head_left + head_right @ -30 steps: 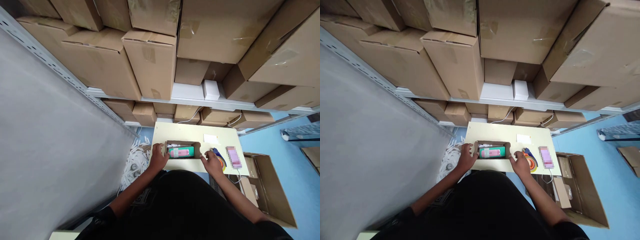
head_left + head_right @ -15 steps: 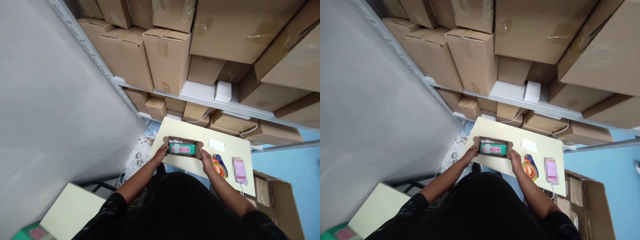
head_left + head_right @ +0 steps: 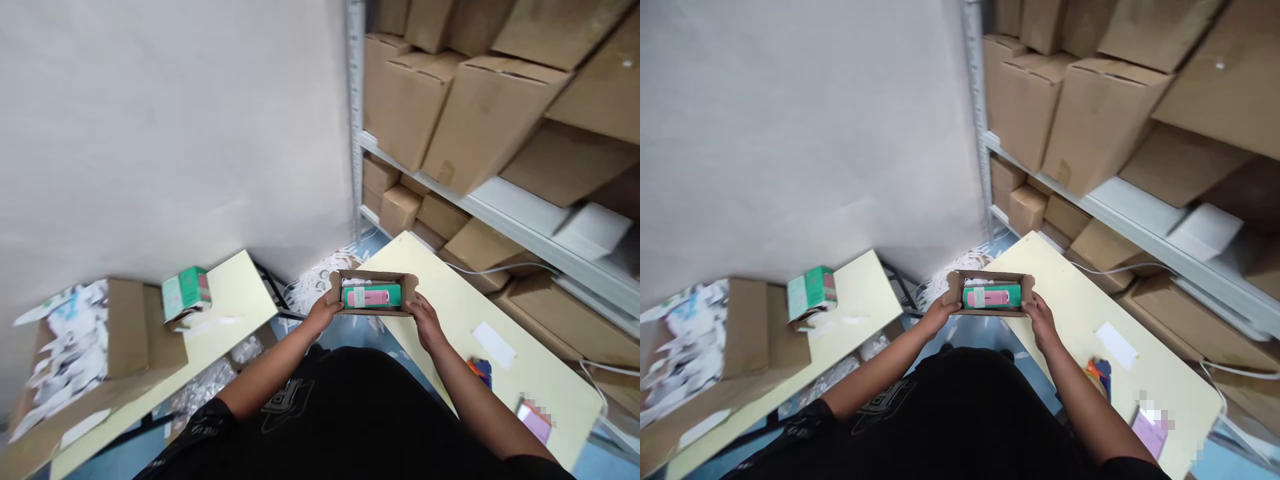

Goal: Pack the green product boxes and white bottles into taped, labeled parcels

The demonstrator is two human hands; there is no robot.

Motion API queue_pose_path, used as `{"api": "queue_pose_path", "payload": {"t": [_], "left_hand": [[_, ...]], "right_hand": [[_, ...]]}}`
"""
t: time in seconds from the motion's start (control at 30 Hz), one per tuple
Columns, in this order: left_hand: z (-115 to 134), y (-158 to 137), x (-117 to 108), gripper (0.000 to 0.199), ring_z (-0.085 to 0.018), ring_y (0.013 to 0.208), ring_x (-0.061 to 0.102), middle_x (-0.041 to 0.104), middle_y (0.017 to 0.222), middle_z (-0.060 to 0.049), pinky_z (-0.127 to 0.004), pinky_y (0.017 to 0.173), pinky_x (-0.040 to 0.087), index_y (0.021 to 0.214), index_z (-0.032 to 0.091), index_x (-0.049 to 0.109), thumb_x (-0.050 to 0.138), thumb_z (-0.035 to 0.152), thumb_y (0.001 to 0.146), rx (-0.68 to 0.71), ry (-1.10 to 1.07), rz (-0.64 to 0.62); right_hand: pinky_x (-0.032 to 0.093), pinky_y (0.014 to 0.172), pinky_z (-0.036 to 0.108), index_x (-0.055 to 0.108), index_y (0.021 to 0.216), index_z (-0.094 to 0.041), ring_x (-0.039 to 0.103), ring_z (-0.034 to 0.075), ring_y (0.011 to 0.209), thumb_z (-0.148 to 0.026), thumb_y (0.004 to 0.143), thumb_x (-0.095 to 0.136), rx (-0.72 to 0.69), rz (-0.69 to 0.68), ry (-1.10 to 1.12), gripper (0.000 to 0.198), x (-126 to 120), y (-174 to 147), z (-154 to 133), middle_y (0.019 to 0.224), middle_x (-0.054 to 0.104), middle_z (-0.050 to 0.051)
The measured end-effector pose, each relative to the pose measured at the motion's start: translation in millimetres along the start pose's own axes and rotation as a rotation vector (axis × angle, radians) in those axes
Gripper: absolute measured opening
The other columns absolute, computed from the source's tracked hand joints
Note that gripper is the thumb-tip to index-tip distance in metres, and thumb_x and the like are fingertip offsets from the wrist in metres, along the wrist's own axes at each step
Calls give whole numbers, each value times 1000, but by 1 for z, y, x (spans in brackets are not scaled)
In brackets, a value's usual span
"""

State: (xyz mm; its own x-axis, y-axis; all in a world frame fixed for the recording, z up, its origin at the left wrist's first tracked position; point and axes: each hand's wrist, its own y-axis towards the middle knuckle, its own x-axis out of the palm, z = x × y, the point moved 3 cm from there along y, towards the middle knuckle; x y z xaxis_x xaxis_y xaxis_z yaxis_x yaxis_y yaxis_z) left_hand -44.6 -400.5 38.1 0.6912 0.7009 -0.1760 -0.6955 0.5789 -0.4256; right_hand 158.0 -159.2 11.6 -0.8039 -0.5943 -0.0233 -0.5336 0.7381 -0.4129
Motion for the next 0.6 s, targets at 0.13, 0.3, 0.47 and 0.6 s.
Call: {"api": "queue_pose_path", "payload": {"t": [0.13, 0.3, 0.47, 0.6], "left_hand": [[-14, -47, -73, 51, -34, 111, 68, 78, 114, -7, -48, 101, 51, 126, 17, 70, 64, 27, 77, 2, -60, 202], [-50, -109, -171, 43, -33, 109, 68, 77, 113, -6, -45, 98, 53, 119, 18, 73, 62, 29, 78, 16, -63, 415], [-93, -172, -284, 53, -33, 116, 67, 76, 122, -6, -43, 102, 51, 128, 20, 71, 66, 28, 76, -30, -118, 579], [-121, -219, -363, 48, -30, 112, 69, 78, 118, -5, -40, 98, 53, 131, 23, 70, 63, 38, 86, -13, -95, 585]], "right_hand": [[54, 96, 41, 71, 126, -19, 68, 31, 114, -52, 68, 82, -66, -196, -91, 68, 78, -15, -19, 121, 76, 8], [57, 81, 36, 72, 115, -15, 72, 29, 93, -46, 63, 85, -42, -404, -149, 61, 193, -49, -17, 98, 79, 7], [59, 78, 34, 70, 118, -23, 71, 25, 93, -37, 60, 86, -65, -500, -167, 62, 326, -101, 3, 101, 77, 2], [65, 69, 38, 67, 121, -31, 73, 26, 90, -36, 60, 86, 12, -598, -180, 63, 414, -150, 24, 101, 75, 0]]}}
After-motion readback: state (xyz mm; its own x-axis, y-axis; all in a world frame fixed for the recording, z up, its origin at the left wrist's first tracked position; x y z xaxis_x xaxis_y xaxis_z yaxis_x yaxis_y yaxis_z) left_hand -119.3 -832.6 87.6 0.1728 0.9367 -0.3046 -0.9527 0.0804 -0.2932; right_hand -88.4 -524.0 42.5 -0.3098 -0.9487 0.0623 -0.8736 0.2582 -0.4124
